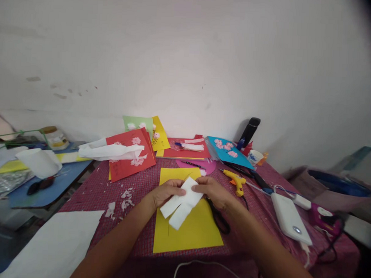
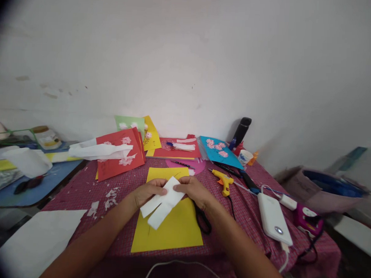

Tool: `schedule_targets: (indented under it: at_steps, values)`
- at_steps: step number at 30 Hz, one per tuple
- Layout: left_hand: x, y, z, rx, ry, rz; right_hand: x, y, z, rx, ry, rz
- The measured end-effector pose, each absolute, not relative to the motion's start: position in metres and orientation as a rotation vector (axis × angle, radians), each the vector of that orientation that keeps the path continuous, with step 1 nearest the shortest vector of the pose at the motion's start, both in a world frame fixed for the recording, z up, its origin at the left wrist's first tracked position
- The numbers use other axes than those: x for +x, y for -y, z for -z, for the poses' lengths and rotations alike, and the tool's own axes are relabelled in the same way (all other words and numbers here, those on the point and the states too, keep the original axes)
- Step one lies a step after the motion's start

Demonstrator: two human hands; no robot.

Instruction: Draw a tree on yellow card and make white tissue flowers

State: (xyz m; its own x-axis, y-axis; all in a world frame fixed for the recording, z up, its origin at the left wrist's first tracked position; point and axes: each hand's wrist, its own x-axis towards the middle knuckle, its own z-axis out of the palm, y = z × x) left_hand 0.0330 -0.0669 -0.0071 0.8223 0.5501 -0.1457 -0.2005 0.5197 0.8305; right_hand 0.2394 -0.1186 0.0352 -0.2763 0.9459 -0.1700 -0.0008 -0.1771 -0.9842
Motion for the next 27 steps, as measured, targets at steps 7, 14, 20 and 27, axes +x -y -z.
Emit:
schedule_targets:
  at_steps: [7,14,20,27]
  values:
    - [0.039,0.065,0.004,0.850,-0.493,-0.657,0.240,0.120,-0.025,-1.122,1.032,-1.463]
    - [0.039,0.058,0.007,0.682,-0.527,-0.791,0.237,0.119,-0.024,-0.929,0.729,-1.395]
    - [0.039,0.061,0.000,0.724,-0.538,-0.932,0.221,0.120,-0.016,-0.958,0.636,-1.232]
    - [0.044,0.057,0.004,0.786,-0.625,-1.091,0.210,0.132,-0.005,-1.053,0.647,-1.225]
